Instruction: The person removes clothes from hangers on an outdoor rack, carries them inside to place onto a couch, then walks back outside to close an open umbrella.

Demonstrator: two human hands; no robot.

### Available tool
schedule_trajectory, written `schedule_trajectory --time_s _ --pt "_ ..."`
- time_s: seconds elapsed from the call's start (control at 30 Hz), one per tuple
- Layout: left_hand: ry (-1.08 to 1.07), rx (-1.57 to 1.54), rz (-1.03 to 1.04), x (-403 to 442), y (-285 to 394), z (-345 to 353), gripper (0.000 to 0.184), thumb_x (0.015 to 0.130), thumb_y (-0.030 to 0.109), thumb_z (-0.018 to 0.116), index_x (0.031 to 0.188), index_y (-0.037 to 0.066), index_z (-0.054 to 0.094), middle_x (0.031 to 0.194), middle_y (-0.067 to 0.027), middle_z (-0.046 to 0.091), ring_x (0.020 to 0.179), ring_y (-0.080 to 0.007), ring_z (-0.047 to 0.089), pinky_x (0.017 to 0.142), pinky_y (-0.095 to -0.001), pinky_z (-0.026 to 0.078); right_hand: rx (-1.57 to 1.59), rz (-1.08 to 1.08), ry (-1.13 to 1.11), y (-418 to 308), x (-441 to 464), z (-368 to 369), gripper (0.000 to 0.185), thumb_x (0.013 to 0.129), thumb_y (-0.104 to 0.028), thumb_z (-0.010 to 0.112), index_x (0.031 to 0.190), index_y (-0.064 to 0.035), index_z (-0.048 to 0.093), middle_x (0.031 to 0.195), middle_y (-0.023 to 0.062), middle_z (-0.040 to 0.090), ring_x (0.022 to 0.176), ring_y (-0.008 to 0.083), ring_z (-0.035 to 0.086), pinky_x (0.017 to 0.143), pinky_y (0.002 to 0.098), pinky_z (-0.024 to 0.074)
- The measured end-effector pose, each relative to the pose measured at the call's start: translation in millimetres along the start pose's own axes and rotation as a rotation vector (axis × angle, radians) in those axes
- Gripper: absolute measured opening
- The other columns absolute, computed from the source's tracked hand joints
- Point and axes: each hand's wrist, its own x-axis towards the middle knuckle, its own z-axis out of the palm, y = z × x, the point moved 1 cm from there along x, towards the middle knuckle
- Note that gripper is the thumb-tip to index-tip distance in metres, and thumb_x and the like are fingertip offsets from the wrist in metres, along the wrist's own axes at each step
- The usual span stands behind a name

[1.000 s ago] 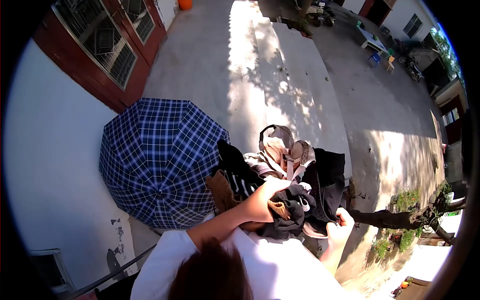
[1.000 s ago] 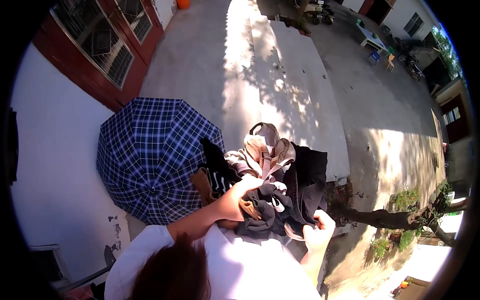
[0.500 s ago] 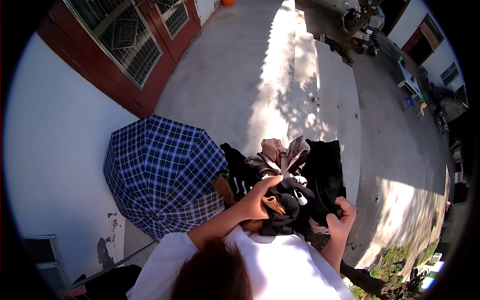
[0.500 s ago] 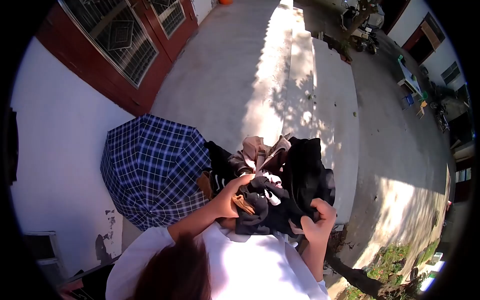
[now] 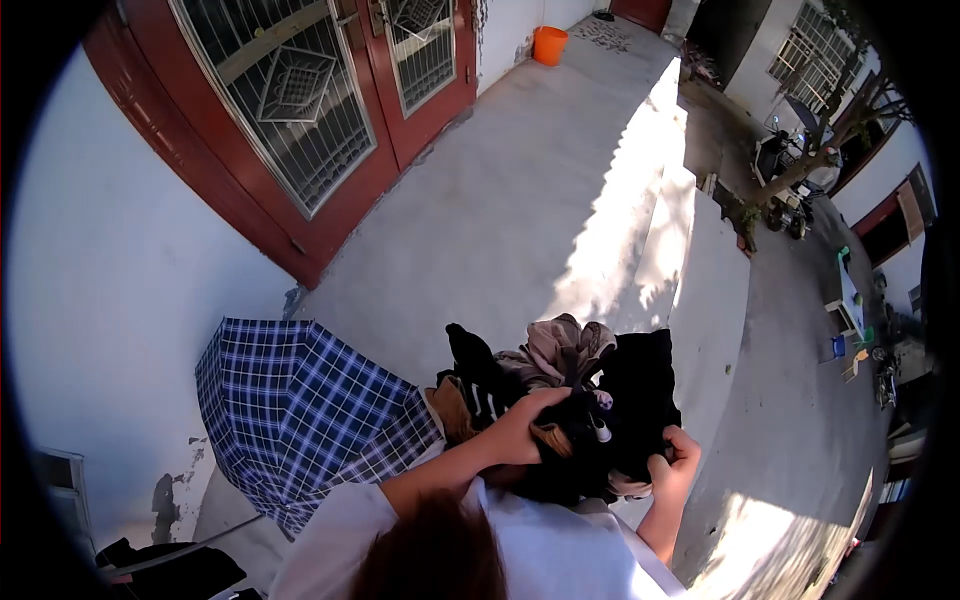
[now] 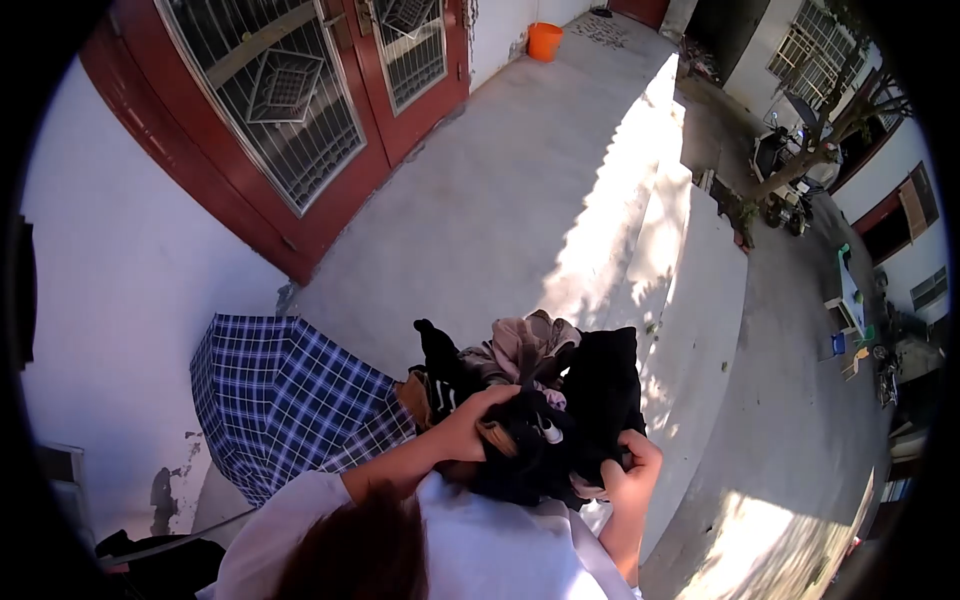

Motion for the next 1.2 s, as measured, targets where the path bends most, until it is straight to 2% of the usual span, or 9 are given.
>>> schedule_trajectory --time_s 0.2,0.33,0.6,0.67,0.7,0.87,1.07,1.17,1.2 --pt "0.078 0.065 -0.062 110.8 -13.7 -84.1 0.071 0.062 0.022 0.081 0.121 -0.001 0.049 0.110 -0.0156 0.060 0.104 -0.0235 0.058 0.094 -0.0334 0.041 0.001 -0.139 0.028 -20.1 131.6 59.8 0.014 0.051 -0.001 0.047 0.065 -0.0002 0.048 0.058 -0.0070 0.033 0.052 0.0014 0.027 0.046 0.0204 0.0183" --pt "0.140 0.147 -0.042 166.5 -51.0 -135.3 0.069 0.062 0.022 0.081 0.120 0.000 0.051 0.112 -0.0150 0.060 0.106 -0.0230 0.058 0.095 -0.0338 0.041 0.041 -0.041 -0.190 -19.9 227.9 93.9 0.014 0.051 -0.002 0.049 0.065 0.0000 0.048 0.057 -0.0072 0.033 0.052 0.0013 0.028 0.045 0.0199 0.0184" --pt "0.307 -0.040 -0.134 330.0 -97.1 -249.2 0.058 0.069 0.015 0.077 0.119 0.000 0.052 0.110 -0.0093 0.061 0.103 -0.0177 0.058 0.094 -0.0314 0.041 0.082 -0.171 -0.389 -22.4 468.8 199.5 0.020 0.052 0.003 0.046 0.072 0.0000 0.050 0.066 -0.0071 0.037 0.060 0.0027 0.032 0.052 0.0198 0.0233" --pt "0.356 0.070 -0.136 363.7 -97.4 -281.2 0.064 0.068 0.014 0.078 0.123 0.000 0.049 0.114 -0.0100 0.060 0.106 -0.0175 0.056 0.096 -0.0311 0.040 0.160 -0.159 -0.486 -36.3 528.7 224.6 0.021 0.051 0.003 0.046 0.072 0.0000 0.050 0.067 -0.0067 0.039 0.061 0.0031 0.033 0.053 0.0193 0.0241" --pt "0.394 0.090 -0.124 375.2 -101.0 -293.0 0.065 0.067 0.014 0.078 0.124 0.000 0.049 0.115 -0.0102 0.059 0.107 -0.0174 0.056 0.096 -0.0310 0.039 0.251 -0.184 -0.501 -48.5 555.8 243.0 0.017 0.051 0.000 0.050 0.068 0.0012 0.048 0.062 -0.0062 0.035 0.057 0.0023 0.029 0.049 0.0196 0.0214" --pt "0.558 0.072 -0.062 421.8 -91.4 -359.7 0.070 0.067 0.012 0.079 0.128 0.000 0.046 0.120 -0.0108 0.056 0.112 -0.0177 0.053 0.099 -0.0327 0.038 0.302 -0.242 -0.761 -89.0 660.1 328.8 0.018 0.052 0.001 0.050 0.069 0.0011 0.049 0.063 -0.0057 0.038 0.058 0.0031 0.031 0.050 0.0191 0.0242" --pt "0.721 -0.054 -0.102 460.8 -141.0 -456.1 0.067 0.069 0.005 0.077 0.128 0.002 0.046 0.123 -0.0093 0.054 0.115 -0.0181 0.051 0.101 -0.0326 0.036 0.333 -0.267 -0.958 -115.4 746.4 449.5 0.016 0.053 0.001 0.050 0.069 0.0012 0.049 0.064 -0.0058 0.040 0.058 0.0032 0.033 0.050 0.0190 0.0253" --pt "0.747 -0.101 0.046 491.2 -156.6 -518.9 0.065 0.070 0.006 0.077 0.128 0.001 0.046 0.124 -0.0095 0.054 0.115 -0.0179 0.051 0.101 -0.0324 0.036 0.331 -0.277 -1.022 -132.2 792.8 509.0 0.015 0.053 0.001 0.049 0.068 0.0013 0.050 0.064 -0.0059 0.042 0.059 0.0027 0.035 0.051 0.0187 0.0261" --pt "0.780 0.049 0.004 503.6 -156.8 -542.1 0.065 0.070 0.008 0.077 0.127 0.001 0.047 0.124 -0.0095 0.054 0.114 -0.0180 0.052 0.099 -0.0321 0.037 0.349 -0.233 -0.980 -140.9 806.9 529.2 0.014 0.054 0.001 0.048 0.068 0.0013 0.050 0.064 -0.0061 0.043 0.059 0.0022 0.036 0.051 0.0185 0.0264"
